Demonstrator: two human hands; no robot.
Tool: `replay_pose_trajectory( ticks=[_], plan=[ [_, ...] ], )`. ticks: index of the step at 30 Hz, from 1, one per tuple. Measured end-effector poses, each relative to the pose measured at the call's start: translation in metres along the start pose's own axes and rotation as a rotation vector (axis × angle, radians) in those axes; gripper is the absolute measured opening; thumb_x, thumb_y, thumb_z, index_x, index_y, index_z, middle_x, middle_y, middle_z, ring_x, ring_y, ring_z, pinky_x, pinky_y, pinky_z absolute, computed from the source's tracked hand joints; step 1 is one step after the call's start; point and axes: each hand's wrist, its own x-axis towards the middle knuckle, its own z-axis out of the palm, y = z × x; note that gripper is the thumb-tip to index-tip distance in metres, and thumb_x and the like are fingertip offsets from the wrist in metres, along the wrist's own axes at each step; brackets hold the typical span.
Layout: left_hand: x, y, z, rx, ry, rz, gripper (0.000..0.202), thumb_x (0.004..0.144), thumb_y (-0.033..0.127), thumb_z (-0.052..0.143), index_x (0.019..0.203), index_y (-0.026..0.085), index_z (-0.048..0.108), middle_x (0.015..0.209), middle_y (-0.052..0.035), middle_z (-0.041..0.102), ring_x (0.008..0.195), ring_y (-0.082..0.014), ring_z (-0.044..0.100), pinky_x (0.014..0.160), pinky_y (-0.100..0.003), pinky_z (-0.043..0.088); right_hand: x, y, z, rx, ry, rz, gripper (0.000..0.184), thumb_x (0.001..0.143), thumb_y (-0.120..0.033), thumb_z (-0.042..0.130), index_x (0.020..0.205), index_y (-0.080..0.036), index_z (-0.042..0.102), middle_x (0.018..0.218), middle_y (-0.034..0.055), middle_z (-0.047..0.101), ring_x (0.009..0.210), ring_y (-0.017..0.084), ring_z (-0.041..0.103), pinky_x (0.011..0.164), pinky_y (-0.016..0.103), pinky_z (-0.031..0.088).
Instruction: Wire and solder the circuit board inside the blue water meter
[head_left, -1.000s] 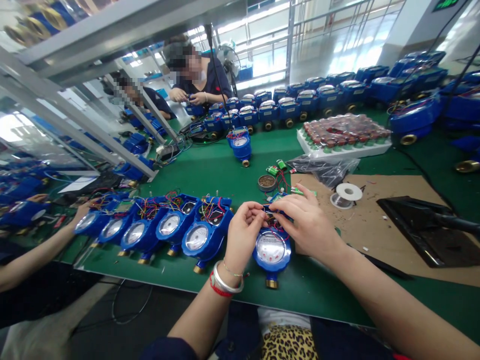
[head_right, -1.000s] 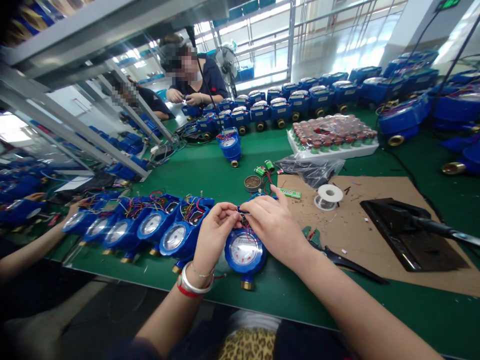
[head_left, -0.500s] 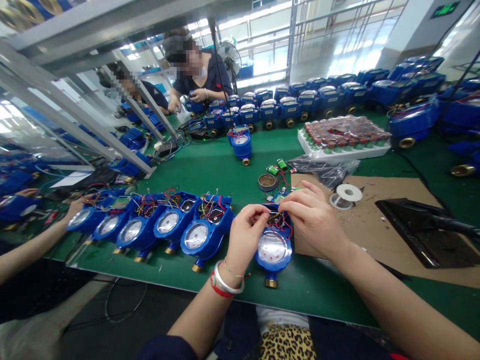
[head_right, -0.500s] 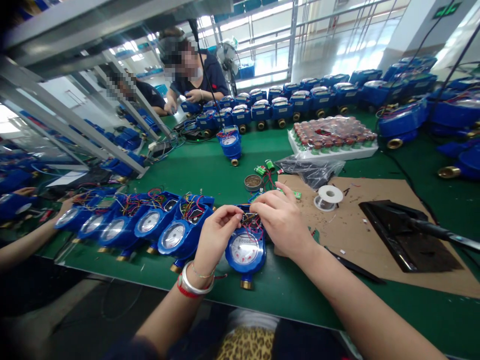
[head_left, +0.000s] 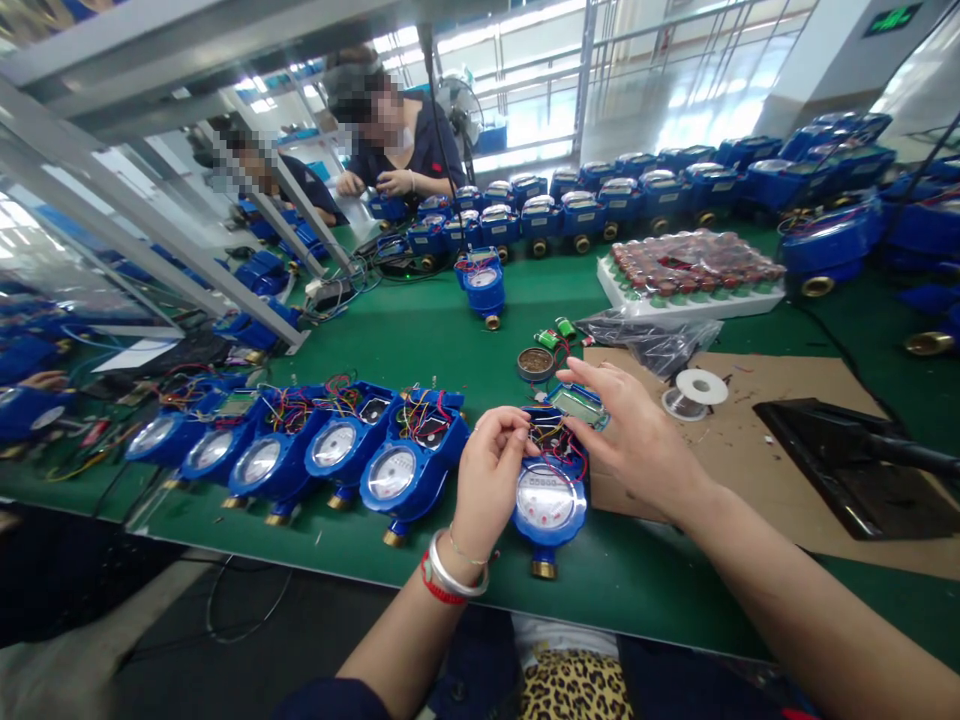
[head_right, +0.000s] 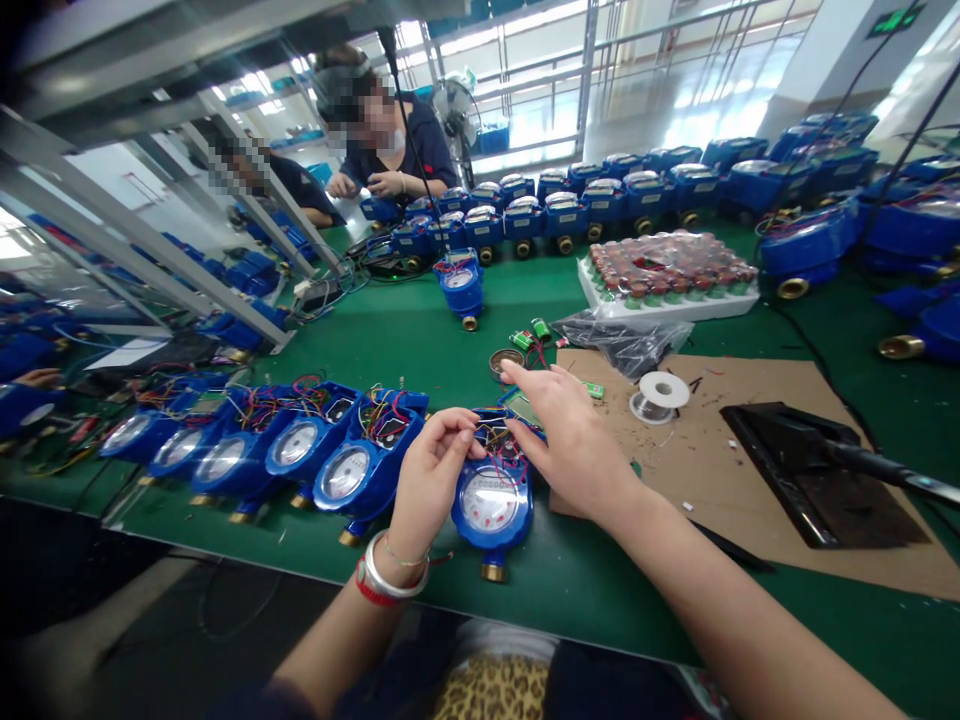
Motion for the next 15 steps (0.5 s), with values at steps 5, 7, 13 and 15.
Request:
replay_pose_trajectory(
  ticks=[5,7,13,15],
  plan=[
    [-0.007,-0.005,0.002,0.086,0.065,0.052,0.014,0.095,0.027,0.045,0.092,0.019,0.056,0.111,-0.0068,0.058,0.078,-0.0122,0.060,0.081,-0.029,0.048,0.027,0.025,-0.007,-0.054,0.036,0.091,0.040,0.091,-0.016,0.050,0.131,-0.020,0.050,0.127,0.0090,0.059,0.119,0.025,0.053,0.104,0.046,0.042],
    [-0.010,-0.004,0.003,0.174,0.097,0.129,0.015,0.095,0.024,0.046,0.087,0.019,0.057,0.107,-0.0059,0.059,0.089,-0.0149,0.060,0.086,-0.030,0.045,0.045,0.048,0.000,-0.109,-0.024,0.126,0.038,0.089,-0.017,0.053,0.127,-0.017,0.053,0.124,0.0098,0.060,0.116,0.025,0.055,0.102,0.045,0.044],
    [-0.015,-0.003,0.008,0.286,0.127,0.202,0.013,0.094,0.021,0.047,0.089,0.020,0.059,0.090,-0.0035,0.062,0.089,-0.0171,0.057,0.083,-0.030,0.043,0.097,0.109,0.049,-0.292,-0.505,0.095,0.064,0.082,-0.027,0.067,0.138,-0.011,0.043,0.138,0.0145,0.050,0.126,0.026,0.047,0.108,0.039,0.035],
    [-0.015,-0.003,0.008,0.278,0.135,0.180,0.013,0.094,0.022,0.048,0.089,0.020,0.060,0.089,-0.0034,0.062,0.088,-0.0174,0.057,0.082,-0.030,0.042,0.107,0.120,0.067,-0.314,-0.616,0.086,0.077,0.073,-0.032,0.077,0.140,-0.013,0.043,0.138,0.0156,0.050,0.128,0.031,0.044,0.109,0.043,0.032]
  ],
)
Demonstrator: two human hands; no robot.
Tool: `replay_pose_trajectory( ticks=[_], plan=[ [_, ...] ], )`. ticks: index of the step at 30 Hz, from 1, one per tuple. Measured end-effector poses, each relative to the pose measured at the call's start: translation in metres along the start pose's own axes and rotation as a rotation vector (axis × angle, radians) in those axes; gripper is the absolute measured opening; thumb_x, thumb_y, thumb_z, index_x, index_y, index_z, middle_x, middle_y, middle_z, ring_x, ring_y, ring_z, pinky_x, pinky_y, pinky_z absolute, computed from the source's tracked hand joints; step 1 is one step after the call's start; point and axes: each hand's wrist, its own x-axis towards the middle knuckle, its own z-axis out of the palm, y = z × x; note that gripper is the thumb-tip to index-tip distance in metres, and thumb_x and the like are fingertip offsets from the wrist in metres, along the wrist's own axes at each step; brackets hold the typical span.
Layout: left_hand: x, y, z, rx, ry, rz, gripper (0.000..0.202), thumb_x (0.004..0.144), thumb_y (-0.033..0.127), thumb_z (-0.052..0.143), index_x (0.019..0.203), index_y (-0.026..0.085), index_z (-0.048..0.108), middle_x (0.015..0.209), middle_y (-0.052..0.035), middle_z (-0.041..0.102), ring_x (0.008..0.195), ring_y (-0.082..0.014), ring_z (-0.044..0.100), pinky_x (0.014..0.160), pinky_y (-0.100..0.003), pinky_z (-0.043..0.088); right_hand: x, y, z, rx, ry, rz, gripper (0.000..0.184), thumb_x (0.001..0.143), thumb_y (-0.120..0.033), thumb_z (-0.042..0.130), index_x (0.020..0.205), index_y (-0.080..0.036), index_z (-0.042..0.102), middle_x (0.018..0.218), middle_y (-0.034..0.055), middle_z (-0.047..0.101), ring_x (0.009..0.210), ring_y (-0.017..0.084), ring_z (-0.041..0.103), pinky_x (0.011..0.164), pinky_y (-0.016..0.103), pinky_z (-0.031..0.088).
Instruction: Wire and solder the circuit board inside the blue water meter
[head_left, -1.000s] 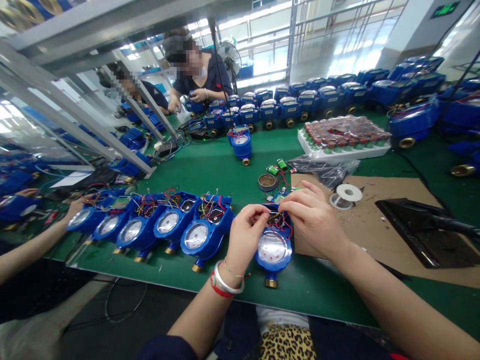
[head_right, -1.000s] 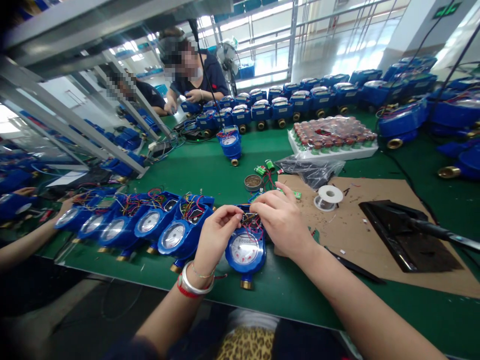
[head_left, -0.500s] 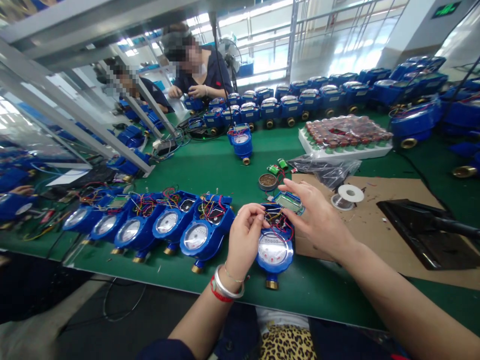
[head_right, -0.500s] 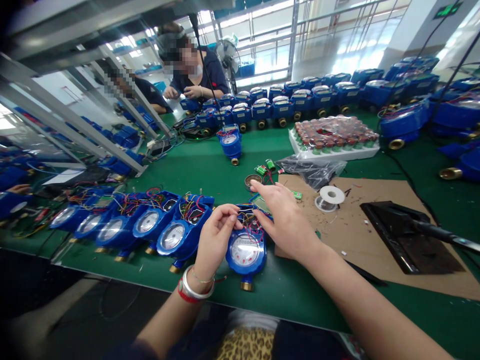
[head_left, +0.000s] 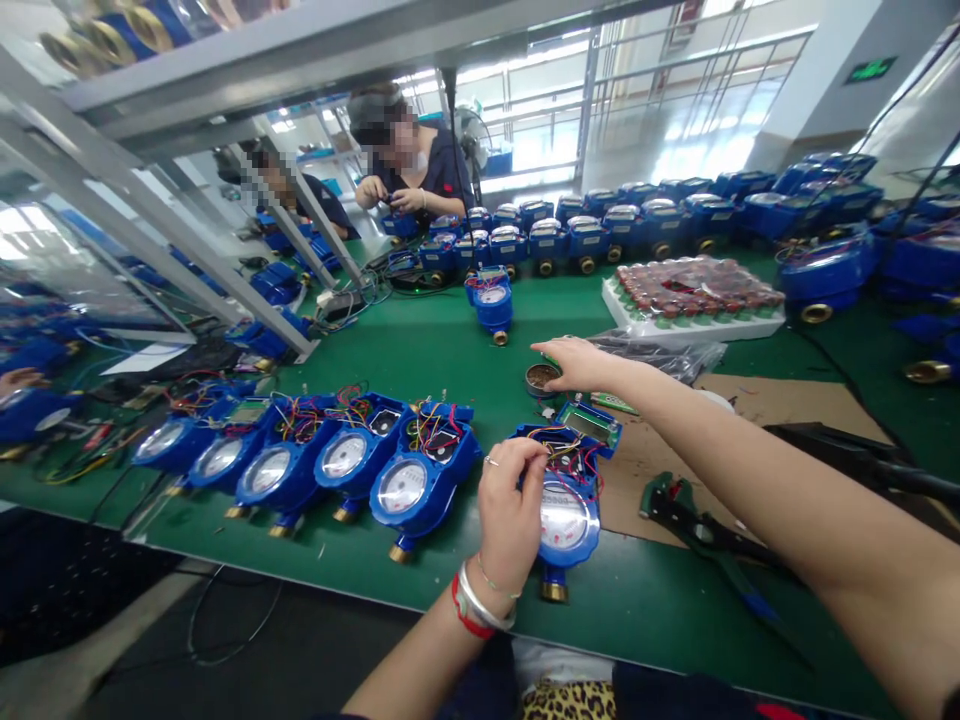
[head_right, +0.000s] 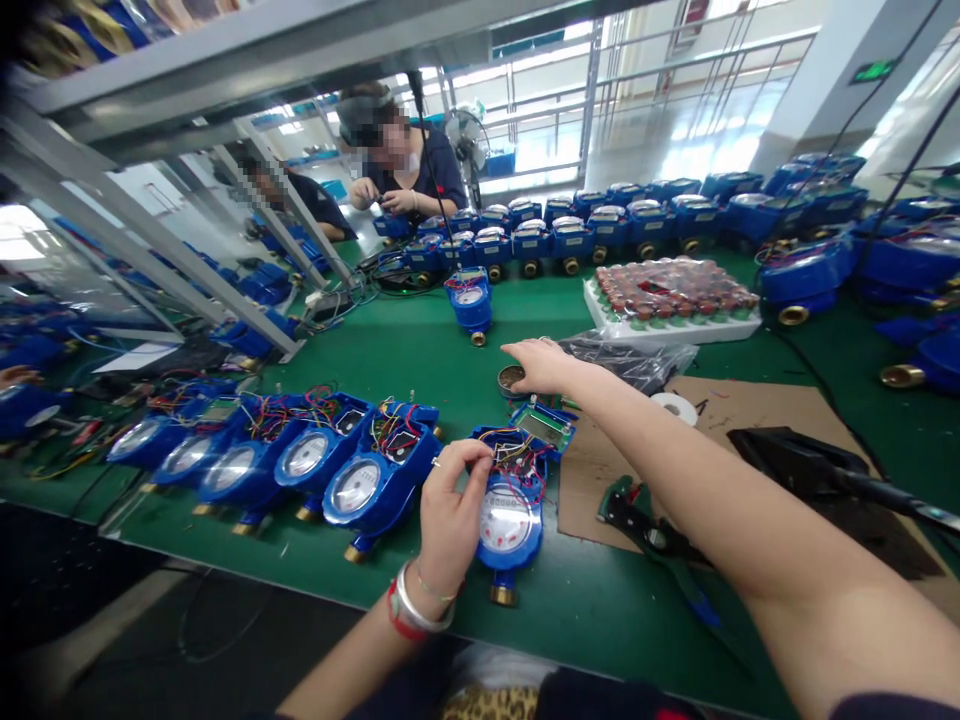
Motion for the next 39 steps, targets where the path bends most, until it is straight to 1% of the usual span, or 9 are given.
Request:
replay_pose_trajectory(
  ticks=[5,12,17,20,24,28,33,36,39],
  plan=[
    [-0.001,-0.002,0.000,-0.017,0.016,-0.056,0.014,0.093,0.025,0.050,0.089,0.021,0.063,0.088,-0.0030,0.064,0.086,-0.0178,0.059,0.081,-0.030,0.043,0.027,0.006,0.028,-0.073,-0.190,0.062,0.097,0.055,-0.036,0.087,0.139,-0.015,0.045,0.137,0.0196,0.050,0.130,0.040,0.039,0.109,0.055,0.025],
    [0.000,-0.003,0.001,-0.024,0.074,-0.167,0.015,0.089,0.027,0.057,0.103,0.021,0.061,0.090,-0.0038,0.066,0.086,-0.0184,0.060,0.081,-0.031,0.044,0.026,0.017,0.040,-0.034,-0.153,0.081,0.091,0.061,-0.034,0.080,0.141,-0.013,0.040,0.138,0.0196,0.047,0.133,0.038,0.034,0.110,0.052,0.022],
    [0.001,-0.001,0.000,-0.025,0.069,-0.142,0.007,0.089,0.025,0.057,0.088,0.020,0.062,0.086,-0.0024,0.065,0.083,-0.0172,0.059,0.078,-0.029,0.043,0.012,0.020,0.019,0.100,-0.034,0.105,0.092,0.067,-0.038,0.076,0.144,-0.010,0.033,0.137,0.0197,0.048,0.125,0.033,0.047,0.105,0.041,0.038],
    [0.002,0.001,-0.001,-0.017,0.050,-0.103,0.008,0.089,0.022,0.055,0.085,0.020,0.062,0.084,-0.0017,0.064,0.082,-0.0163,0.058,0.077,-0.028,0.042,-0.005,0.018,-0.001,0.183,0.057,0.131,0.090,0.074,-0.041,0.071,0.145,-0.008,0.027,0.140,0.0195,0.043,0.124,0.028,0.049,0.104,0.036,0.040],
    [0.002,0.001,-0.001,-0.034,0.029,-0.063,0.010,0.089,0.019,0.053,0.082,0.019,0.060,0.082,-0.0018,0.061,0.081,-0.0160,0.056,0.075,-0.027,0.042,-0.035,0.013,-0.030,0.354,0.212,0.189,0.087,0.076,-0.047,0.070,0.145,-0.017,0.027,0.136,0.0163,0.047,0.117,0.029,0.054,0.102,0.043,0.042],
    [0.001,0.001,-0.003,-0.043,0.019,0.002,0.007,0.090,0.018,0.053,0.087,0.019,0.059,0.089,-0.0031,0.060,0.085,-0.0164,0.056,0.079,-0.028,0.043,-0.068,-0.006,-0.055,0.558,0.304,0.175,0.086,0.073,-0.046,0.073,0.145,-0.024,0.030,0.133,0.0149,0.049,0.116,0.032,0.054,0.101,0.050,0.042],
    [0.011,0.008,-0.022,-0.044,0.079,0.055,0.014,0.091,0.025,0.055,0.102,0.020,0.061,0.107,-0.0060,0.061,0.099,-0.0175,0.056,0.091,-0.031,0.043,-0.101,-0.050,-0.071,0.636,0.267,-0.043,0.090,0.073,-0.040,0.074,0.147,-0.029,0.024,0.138,0.0106,0.045,0.125,0.030,0.048,0.106,0.047,0.039],
    [0.026,0.016,-0.036,-0.246,0.037,-0.030,0.024,0.092,0.034,0.052,0.111,0.021,0.062,0.116,-0.0075,0.062,0.108,-0.0195,0.057,0.098,-0.034,0.042,-0.113,-0.080,-0.077,0.568,0.244,-0.140,0.094,0.073,-0.037,0.075,0.149,-0.031,0.019,0.137,0.0086,0.047,0.124,0.028,0.049,0.107,0.046,0.040],
    [0.039,0.020,-0.044,-0.572,-0.141,-0.150,0.037,0.094,0.044,0.047,0.116,0.019,0.062,0.116,-0.0095,0.064,0.107,-0.0214,0.060,0.096,-0.036,0.047,-0.119,-0.106,-0.083,0.483,0.277,-0.221,0.096,0.073,-0.031,0.076,0.150,-0.028,0.017,0.136,0.0091,0.047,0.124,0.027,0.049,0.107,0.043,0.040]
  ],
)
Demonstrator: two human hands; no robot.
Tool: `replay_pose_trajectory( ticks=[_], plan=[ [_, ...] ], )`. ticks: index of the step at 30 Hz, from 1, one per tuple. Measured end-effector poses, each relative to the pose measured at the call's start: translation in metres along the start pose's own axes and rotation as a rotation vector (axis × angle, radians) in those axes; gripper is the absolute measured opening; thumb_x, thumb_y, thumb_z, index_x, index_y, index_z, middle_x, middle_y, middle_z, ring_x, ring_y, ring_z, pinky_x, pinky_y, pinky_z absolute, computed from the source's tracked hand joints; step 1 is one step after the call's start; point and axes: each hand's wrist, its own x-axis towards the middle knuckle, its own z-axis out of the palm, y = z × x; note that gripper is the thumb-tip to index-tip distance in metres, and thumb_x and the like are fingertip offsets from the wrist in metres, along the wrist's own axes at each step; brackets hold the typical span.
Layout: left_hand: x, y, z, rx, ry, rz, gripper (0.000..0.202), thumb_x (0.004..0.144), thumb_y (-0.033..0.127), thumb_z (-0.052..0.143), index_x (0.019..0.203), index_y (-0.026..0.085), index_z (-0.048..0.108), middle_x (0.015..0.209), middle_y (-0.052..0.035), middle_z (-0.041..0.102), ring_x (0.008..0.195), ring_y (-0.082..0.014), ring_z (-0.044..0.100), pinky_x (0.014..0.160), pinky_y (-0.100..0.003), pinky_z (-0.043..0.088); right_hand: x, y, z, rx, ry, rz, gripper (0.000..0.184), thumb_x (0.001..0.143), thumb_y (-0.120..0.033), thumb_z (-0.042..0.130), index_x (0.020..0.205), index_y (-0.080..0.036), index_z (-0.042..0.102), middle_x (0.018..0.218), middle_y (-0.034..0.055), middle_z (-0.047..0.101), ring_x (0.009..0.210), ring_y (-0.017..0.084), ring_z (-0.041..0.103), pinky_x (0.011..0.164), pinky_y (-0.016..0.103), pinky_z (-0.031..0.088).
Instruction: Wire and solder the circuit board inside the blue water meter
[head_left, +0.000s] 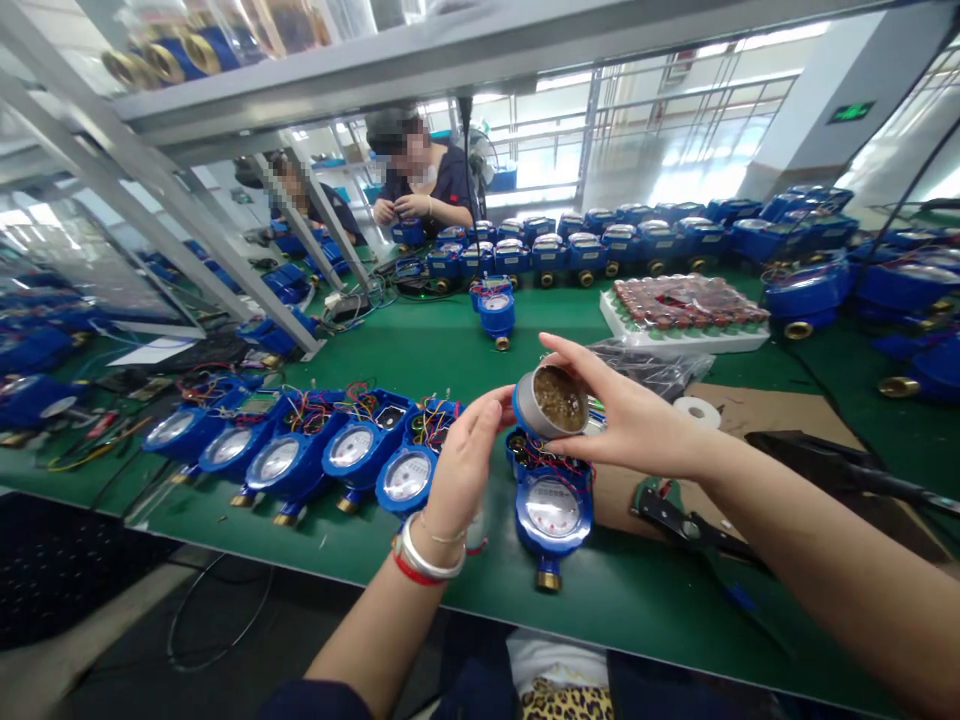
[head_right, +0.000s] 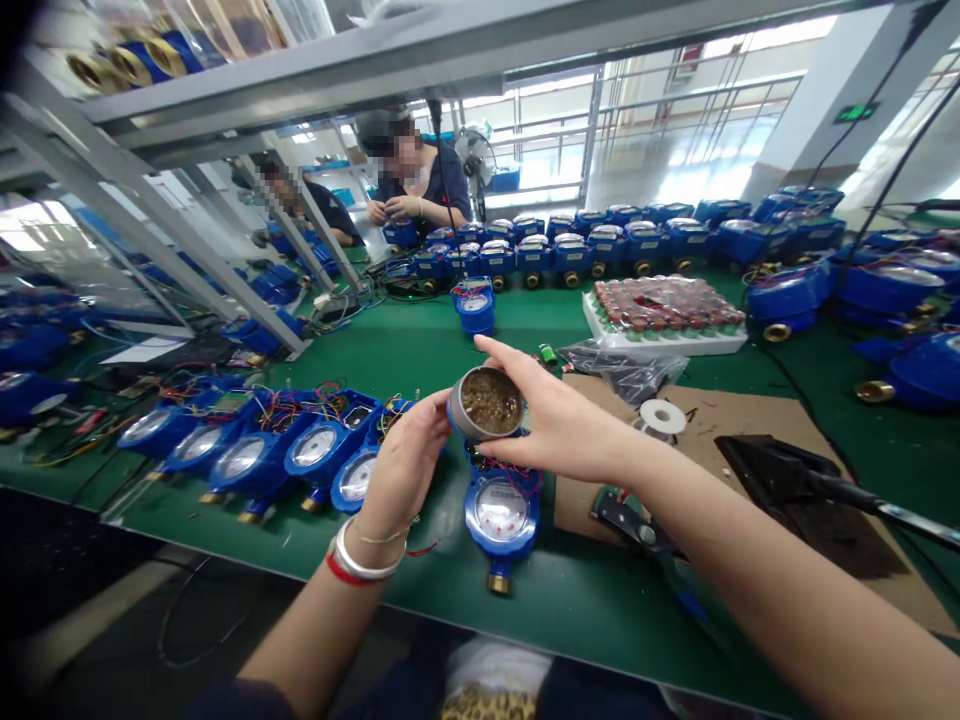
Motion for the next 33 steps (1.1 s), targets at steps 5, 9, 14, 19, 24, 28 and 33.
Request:
replay_pose_trajectory(
  ticks=[5,9,14,19,24,28,33],
  plan=[
    [0.004,0.003,-0.003,-0.300,-0.159,-0.221,0.045,0.086,0.055,0.056,0.114,0.020,0.064,0.106,-0.0092,0.069,0.095,-0.0247,0.066,0.075,-0.036,0.057,0.005,-0.019,0.011,-0.013,0.016,-0.130,0.093,0.074,-0.018,0.072,0.150,-0.025,0.017,0.136,0.0104,0.046,0.123,0.025,0.048,0.107,0.042,0.041],
    [0.002,0.006,-0.006,-0.414,-0.206,-0.315,0.046,0.085,0.056,0.056,0.115,0.021,0.062,0.109,-0.0091,0.069,0.096,-0.0258,0.067,0.076,-0.036,0.058,0.004,-0.018,0.007,0.025,0.010,-0.133,0.093,0.078,-0.019,0.070,0.151,-0.024,0.013,0.142,0.0096,0.041,0.129,0.023,0.043,0.110,0.040,0.037],
    [0.003,0.007,-0.015,-0.490,-0.107,-0.284,0.048,0.088,0.051,0.055,0.123,0.018,0.055,0.120,-0.0120,0.064,0.104,-0.0259,0.065,0.085,-0.033,0.054,-0.012,0.001,-0.009,-0.064,0.042,-0.052,0.056,0.084,-0.025,0.064,0.136,-0.025,0.042,0.149,0.0061,0.033,0.136,0.024,0.034,0.114,0.042,0.032],
    [0.004,-0.005,-0.019,-0.507,0.003,-0.271,0.045,0.090,0.042,0.057,0.128,0.020,0.050,0.126,-0.0115,0.060,0.109,-0.0264,0.063,0.093,-0.038,0.050,-0.030,0.024,0.005,-0.180,-0.045,0.003,0.015,0.085,-0.021,0.062,0.099,-0.021,0.062,0.146,0.0080,0.037,0.136,0.025,0.033,0.112,0.046,0.031],
    [0.003,-0.011,-0.015,-0.457,-0.038,-0.272,0.039,0.091,0.037,0.055,0.128,0.023,0.050,0.129,-0.0095,0.057,0.113,-0.0240,0.059,0.093,-0.038,0.050,-0.032,0.032,0.022,-0.188,0.076,-0.038,0.005,0.088,-0.015,0.059,0.086,-0.018,0.063,0.137,0.0100,0.048,0.131,0.024,0.039,0.112,0.046,0.031],
    [0.003,-0.009,-0.012,-0.348,-0.096,-0.245,0.037,0.092,0.032,0.055,0.128,0.025,0.050,0.129,-0.0084,0.057,0.107,-0.0222,0.060,0.086,-0.034,0.051,-0.029,0.033,0.023,-0.165,0.145,-0.041,0.006,0.088,-0.014,0.061,0.085,-0.019,0.064,0.132,0.0087,0.052,0.124,0.022,0.046,0.108,0.044,0.036],
    [0.003,-0.004,-0.009,-0.187,-0.111,-0.243,0.045,0.089,0.032,0.059,0.132,0.027,0.048,0.123,-0.0059,0.061,0.102,-0.0181,0.060,0.082,-0.026,0.048,-0.027,0.034,0.026,-0.178,0.188,-0.062,0.006,0.087,-0.014,0.062,0.084,-0.018,0.065,0.128,0.0097,0.055,0.121,0.022,0.049,0.106,0.043,0.038]
  ],
)
